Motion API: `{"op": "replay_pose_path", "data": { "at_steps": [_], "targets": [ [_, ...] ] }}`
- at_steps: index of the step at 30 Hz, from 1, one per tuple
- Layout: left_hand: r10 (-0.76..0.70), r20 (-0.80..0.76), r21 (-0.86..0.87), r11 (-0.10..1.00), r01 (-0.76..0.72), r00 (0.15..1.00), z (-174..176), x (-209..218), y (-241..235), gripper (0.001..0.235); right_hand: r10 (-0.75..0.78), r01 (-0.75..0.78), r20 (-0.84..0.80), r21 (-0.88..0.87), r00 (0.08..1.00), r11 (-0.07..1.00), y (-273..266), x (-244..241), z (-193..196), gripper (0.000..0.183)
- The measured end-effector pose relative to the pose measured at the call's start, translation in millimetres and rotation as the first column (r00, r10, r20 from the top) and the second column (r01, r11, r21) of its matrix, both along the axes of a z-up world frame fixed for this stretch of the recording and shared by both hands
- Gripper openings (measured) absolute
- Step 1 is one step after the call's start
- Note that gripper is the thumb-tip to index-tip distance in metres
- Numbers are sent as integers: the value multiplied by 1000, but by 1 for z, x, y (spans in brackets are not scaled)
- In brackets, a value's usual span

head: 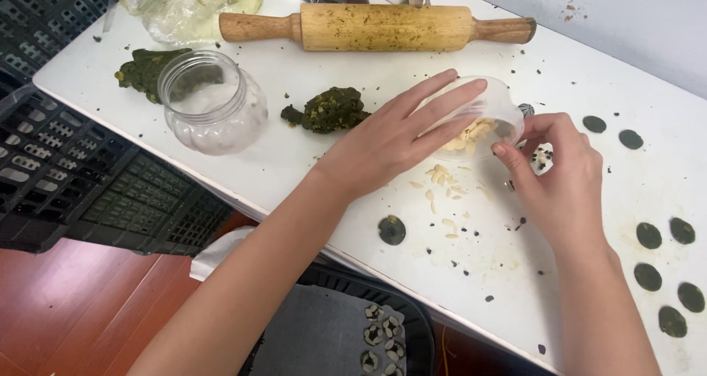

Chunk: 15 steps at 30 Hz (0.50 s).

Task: The person is preparing small cookies by rolling dough and adding almond flakes, then placing them in an air fryer.

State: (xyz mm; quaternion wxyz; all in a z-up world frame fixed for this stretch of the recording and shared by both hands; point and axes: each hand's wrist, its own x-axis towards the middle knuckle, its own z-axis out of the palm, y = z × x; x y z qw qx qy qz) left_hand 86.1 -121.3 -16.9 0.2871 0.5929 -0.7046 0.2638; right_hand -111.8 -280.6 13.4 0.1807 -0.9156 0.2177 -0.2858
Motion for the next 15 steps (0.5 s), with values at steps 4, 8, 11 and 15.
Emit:
{"op": "replay_pose_path", "data": {
  "at_steps": [4,8,11,15],
  "targets": [
    [-17,-7,13,1000,17,1000,-4,0,0,59,-16,14,-32,-71,999,997,0,-2,1,35],
    [-36,29,16,999,35,999,-6,1,0,50,2,-4,-30,-66,1000,998,-1,-2,1,37],
    [-29,39,-11,1000,29,999,-6,0,-1,49,-3,0,-33,-91,999,996,-3,-2,-1,37],
    [-51,-15,6,999,51,999,-8,2,-2,51,19,-19,3,0,1000,1000,-4,-3,-3,34]
  ]
}}
